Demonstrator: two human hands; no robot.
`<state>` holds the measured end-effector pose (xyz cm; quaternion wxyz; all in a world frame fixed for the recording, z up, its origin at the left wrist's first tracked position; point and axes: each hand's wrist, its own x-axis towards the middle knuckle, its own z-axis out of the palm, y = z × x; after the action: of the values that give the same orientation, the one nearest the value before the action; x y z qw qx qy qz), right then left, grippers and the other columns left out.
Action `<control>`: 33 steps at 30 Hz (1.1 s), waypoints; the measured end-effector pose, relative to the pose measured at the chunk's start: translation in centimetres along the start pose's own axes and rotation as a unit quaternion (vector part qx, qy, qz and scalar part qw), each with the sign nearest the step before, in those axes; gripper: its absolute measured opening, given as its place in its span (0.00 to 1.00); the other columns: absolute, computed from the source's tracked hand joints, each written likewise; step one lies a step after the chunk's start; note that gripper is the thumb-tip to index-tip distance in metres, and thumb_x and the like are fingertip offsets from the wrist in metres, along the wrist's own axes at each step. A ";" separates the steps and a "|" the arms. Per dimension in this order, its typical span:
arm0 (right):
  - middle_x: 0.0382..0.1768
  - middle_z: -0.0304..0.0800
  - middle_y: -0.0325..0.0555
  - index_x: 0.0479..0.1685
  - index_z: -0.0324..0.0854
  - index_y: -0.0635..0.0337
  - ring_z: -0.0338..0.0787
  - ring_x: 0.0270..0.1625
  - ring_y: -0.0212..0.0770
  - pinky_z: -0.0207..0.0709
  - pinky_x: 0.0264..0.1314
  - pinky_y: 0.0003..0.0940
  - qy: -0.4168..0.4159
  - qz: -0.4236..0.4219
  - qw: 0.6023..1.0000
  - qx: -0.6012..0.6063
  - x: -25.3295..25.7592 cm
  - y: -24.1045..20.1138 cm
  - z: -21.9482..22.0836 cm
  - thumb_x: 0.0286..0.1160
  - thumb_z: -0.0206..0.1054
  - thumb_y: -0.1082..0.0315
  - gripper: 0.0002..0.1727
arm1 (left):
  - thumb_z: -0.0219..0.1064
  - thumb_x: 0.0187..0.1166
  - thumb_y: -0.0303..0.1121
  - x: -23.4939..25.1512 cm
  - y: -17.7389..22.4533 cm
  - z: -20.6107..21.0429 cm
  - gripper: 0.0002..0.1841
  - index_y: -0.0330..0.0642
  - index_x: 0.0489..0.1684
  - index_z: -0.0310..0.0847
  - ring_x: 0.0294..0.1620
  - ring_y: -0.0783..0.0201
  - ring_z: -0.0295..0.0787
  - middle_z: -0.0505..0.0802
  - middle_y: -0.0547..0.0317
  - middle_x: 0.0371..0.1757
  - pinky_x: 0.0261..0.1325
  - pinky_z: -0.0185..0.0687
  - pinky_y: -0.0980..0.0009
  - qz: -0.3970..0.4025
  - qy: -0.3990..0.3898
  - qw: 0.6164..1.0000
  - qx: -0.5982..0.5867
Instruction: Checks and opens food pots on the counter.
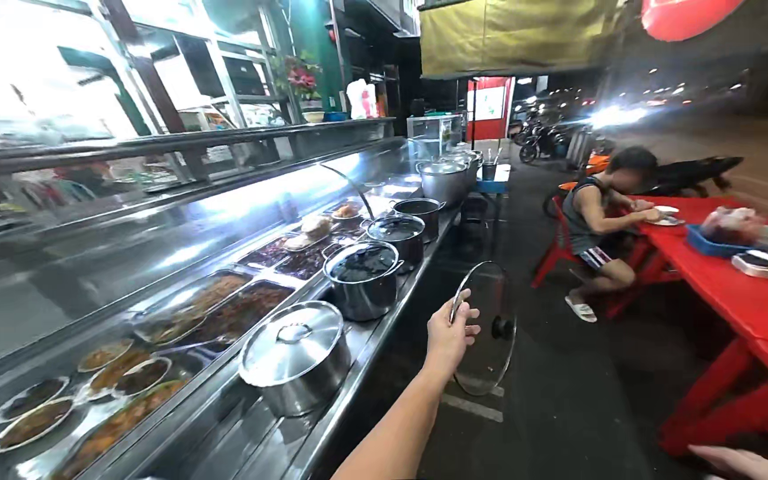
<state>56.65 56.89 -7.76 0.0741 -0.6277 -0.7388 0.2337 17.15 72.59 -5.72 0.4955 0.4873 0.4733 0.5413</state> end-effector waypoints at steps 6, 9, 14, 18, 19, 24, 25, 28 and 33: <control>0.71 0.83 0.68 0.77 0.77 0.67 0.82 0.75 0.64 0.68 0.83 0.59 -0.008 -0.010 0.995 0.102 14.7 1.5 4.3 0.87 0.62 0.62 0.25 | 0.51 0.95 0.36 7.4 -2.5 2.5 0.20 0.40 0.80 0.71 0.40 0.51 0.97 0.95 0.42 0.52 0.38 0.93 0.61 -0.069 0.061 0.989 -0.112; 0.75 0.79 0.68 0.80 0.74 0.66 0.79 0.79 0.63 0.65 0.86 0.57 -0.004 -0.023 0.991 0.130 21.7 0.5 5.0 0.86 0.64 0.63 0.27 | 0.49 0.95 0.36 12.6 -4.2 2.9 0.21 0.38 0.80 0.69 0.39 0.51 0.97 0.95 0.41 0.52 0.37 0.93 0.61 -0.093 0.064 0.984 -0.136; 0.77 0.75 0.70 0.86 0.66 0.66 0.79 0.77 0.65 0.69 0.83 0.55 0.051 -0.056 0.984 0.161 33.0 -1.4 3.2 0.84 0.66 0.62 0.33 | 0.50 0.95 0.36 20.7 -5.2 4.4 0.21 0.40 0.82 0.69 0.39 0.52 0.97 0.94 0.43 0.52 0.36 0.93 0.61 -0.126 0.049 0.979 -0.152; 0.78 0.73 0.73 0.89 0.60 0.68 0.80 0.76 0.66 0.73 0.79 0.56 0.112 -0.090 0.971 0.191 41.5 -2.7 1.3 0.83 0.66 0.61 0.37 | 0.51 0.95 0.37 26.5 -6.1 5.7 0.21 0.42 0.82 0.70 0.39 0.53 0.96 0.94 0.44 0.53 0.36 0.92 0.62 -0.133 0.040 0.978 -0.154; 0.77 0.72 0.74 0.89 0.58 0.70 0.80 0.74 0.67 0.74 0.77 0.57 0.116 -0.095 0.970 0.192 43.4 -3.0 0.7 0.83 0.66 0.61 0.39 | 0.51 0.95 0.37 27.8 -6.3 6.0 0.21 0.42 0.82 0.70 0.39 0.54 0.96 0.94 0.44 0.54 0.36 0.92 0.62 -0.135 0.039 0.978 -0.154; 0.74 0.75 0.75 0.89 0.59 0.70 0.87 0.65 0.65 0.81 0.68 0.56 0.156 -0.146 0.960 0.179 53.6 -2.2 -1.4 0.81 0.69 0.60 0.40 | 0.51 0.95 0.37 34.9 -7.2 7.1 0.21 0.42 0.82 0.71 0.39 0.54 0.96 0.94 0.44 0.53 0.36 0.92 0.63 -0.126 0.051 0.977 -0.163; 0.74 0.76 0.73 0.88 0.62 0.67 0.88 0.63 0.64 0.82 0.65 0.55 0.163 -0.157 0.958 0.176 55.5 -1.7 -1.6 0.80 0.69 0.59 0.39 | 0.51 0.95 0.37 36.2 -7.4 7.3 0.21 0.42 0.82 0.71 0.39 0.54 0.96 0.94 0.44 0.53 0.36 0.92 0.63 -0.127 0.057 0.977 -0.163; 0.69 0.82 0.68 0.82 0.72 0.64 0.90 0.58 0.59 0.84 0.60 0.54 0.199 -0.194 0.947 0.161 61.4 -0.3 -3.1 0.76 0.70 0.57 0.35 | 0.50 0.95 0.38 40.2 -7.4 8.3 0.21 0.42 0.82 0.71 0.39 0.54 0.96 0.95 0.44 0.53 0.36 0.92 0.63 -0.128 0.080 0.974 -0.167; 0.63 0.88 0.63 0.69 0.82 0.67 0.90 0.62 0.60 0.81 0.66 0.58 0.202 -0.235 0.934 0.176 69.7 0.8 -7.4 0.70 0.73 0.58 0.29 | 0.50 0.95 0.38 47.3 -6.9 10.1 0.21 0.42 0.82 0.70 0.39 0.53 0.97 0.95 0.44 0.52 0.37 0.93 0.62 -0.120 0.112 0.969 -0.183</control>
<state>46.32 125.85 -14.42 0.3839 -0.4476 -0.7815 0.2038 26.10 120.50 -9.02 0.5815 0.2646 0.4734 0.6065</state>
